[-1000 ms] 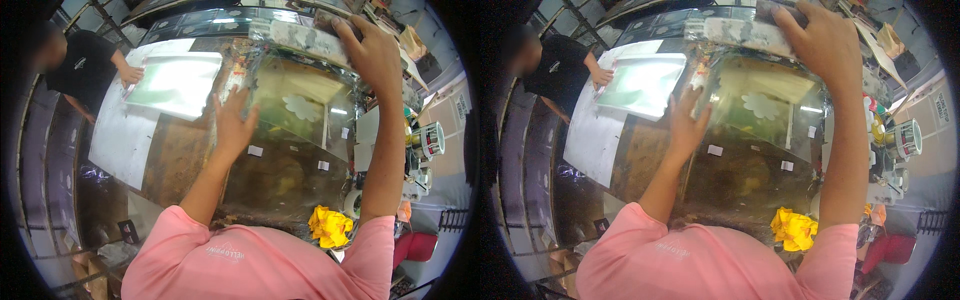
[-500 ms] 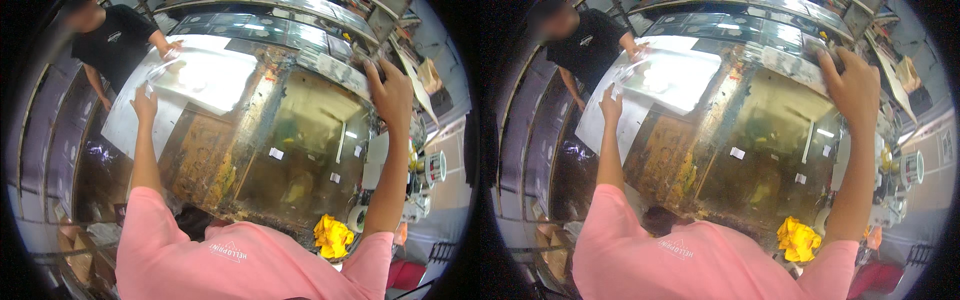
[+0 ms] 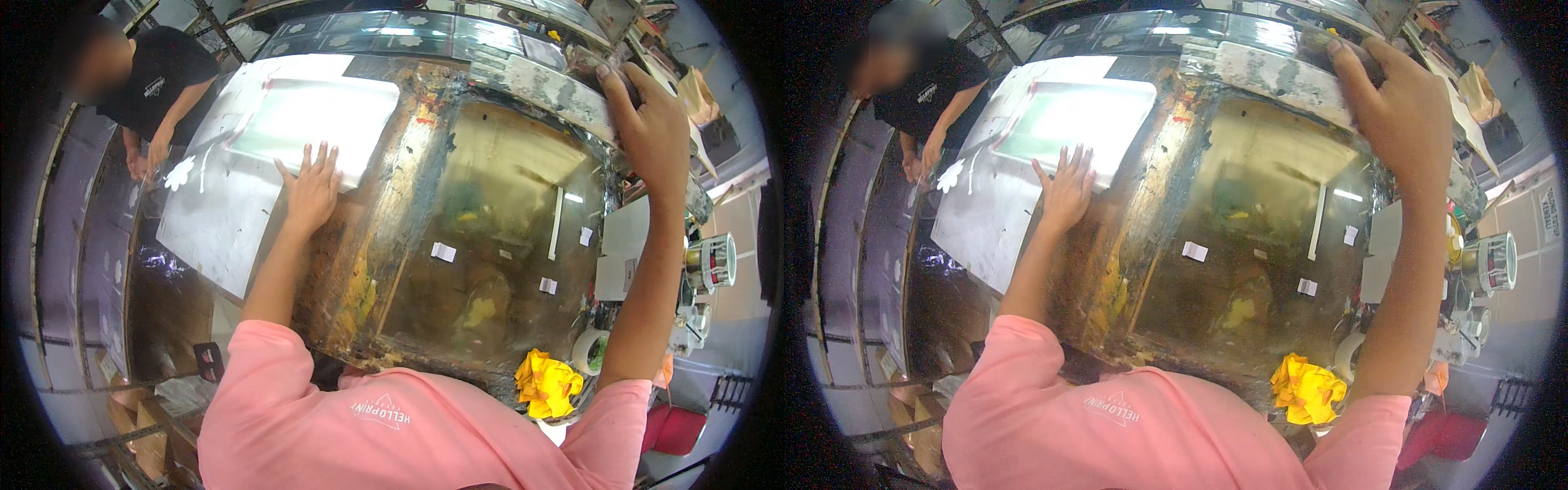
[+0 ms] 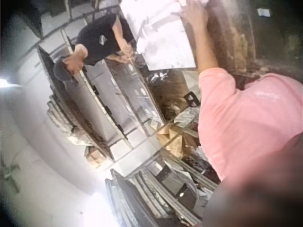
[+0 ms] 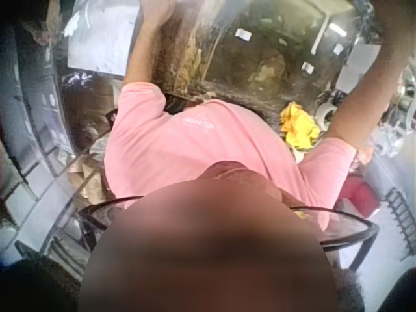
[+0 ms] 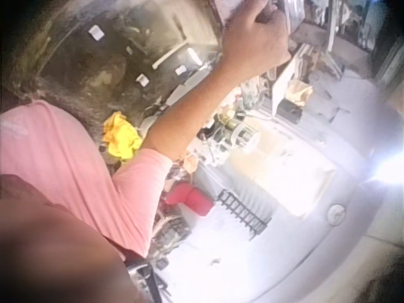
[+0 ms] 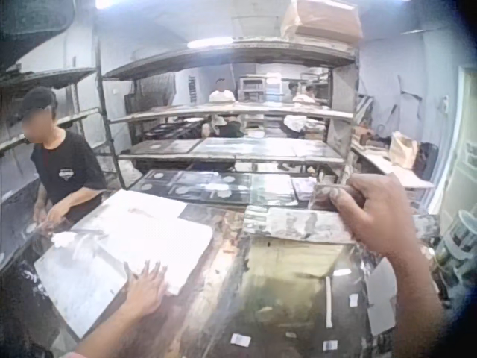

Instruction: The person repeatedly uses a squeegee to pull white ink across a screen-printing frame with a flower stencil, then lifts the frame to reveal the printed design on a white sheet below. This cycle is repeated multiple times throughout the clip.

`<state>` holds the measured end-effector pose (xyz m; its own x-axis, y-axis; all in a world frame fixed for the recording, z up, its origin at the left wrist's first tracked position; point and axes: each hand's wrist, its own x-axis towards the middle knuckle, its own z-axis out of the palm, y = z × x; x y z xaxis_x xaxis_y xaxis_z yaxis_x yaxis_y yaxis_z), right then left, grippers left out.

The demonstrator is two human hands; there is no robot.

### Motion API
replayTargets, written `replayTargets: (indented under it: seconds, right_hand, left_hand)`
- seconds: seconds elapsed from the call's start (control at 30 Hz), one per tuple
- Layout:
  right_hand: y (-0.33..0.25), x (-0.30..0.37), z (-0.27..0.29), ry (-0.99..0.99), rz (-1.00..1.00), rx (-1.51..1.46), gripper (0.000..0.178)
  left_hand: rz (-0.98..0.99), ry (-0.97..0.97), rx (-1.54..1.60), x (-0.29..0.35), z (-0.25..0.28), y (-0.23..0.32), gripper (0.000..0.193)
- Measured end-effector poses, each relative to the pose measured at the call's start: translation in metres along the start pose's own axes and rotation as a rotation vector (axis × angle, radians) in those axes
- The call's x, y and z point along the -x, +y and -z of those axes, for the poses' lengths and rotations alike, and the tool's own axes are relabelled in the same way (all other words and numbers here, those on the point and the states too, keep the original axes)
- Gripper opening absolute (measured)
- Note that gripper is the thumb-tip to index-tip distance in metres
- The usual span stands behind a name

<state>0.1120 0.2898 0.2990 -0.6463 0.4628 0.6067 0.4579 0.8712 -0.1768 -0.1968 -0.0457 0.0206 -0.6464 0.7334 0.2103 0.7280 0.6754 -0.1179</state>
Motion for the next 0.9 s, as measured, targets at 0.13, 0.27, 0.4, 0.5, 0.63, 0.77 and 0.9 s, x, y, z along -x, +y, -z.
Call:
replayTargets:
  seconds: [0.13, 0.27, 0.4, 0.5, 0.63, 0.77, 0.9]
  right_hand:
    - [-0.001, 0.004, -0.003, 0.014, -0.005, -0.011, 0.057]
    - [0.0, 0.001, -0.006, 0.25, 0.225, 0.127, 0.057]
    - [-0.004, 0.009, 0.0, 0.093, 0.101, 0.106, 0.055]
    - [-0.011, 0.015, 0.003, 0.082, 0.06, 0.109, 0.056]
    - [-0.012, 0.022, 0.001, 0.112, 0.11, 0.128, 0.058]
    - [-0.008, 0.014, -0.001, 0.093, 0.112, 0.13, 0.058]
    - [-0.008, 0.007, 0.001, 0.11, 0.111, 0.11, 0.058]
  left_hand:
    - [0.065, -0.107, 0.194, -0.019, 0.015, -0.019, 0.053]
    - [0.008, 0.103, 0.439, -0.045, 0.058, -0.019, 0.06]
    - [-0.199, -0.23, 0.342, -0.031, 0.063, 0.07, 0.059]
    - [-0.365, -0.305, 0.326, 0.009, 0.042, 0.167, 0.089]
    - [-0.563, -0.177, 0.383, 0.037, 0.028, 0.26, 0.122]
    - [-0.668, -0.176, 0.373, 0.041, 0.036, 0.312, 0.126]
    - [-0.661, -0.12, 0.436, 0.052, 0.043, 0.332, 0.125]
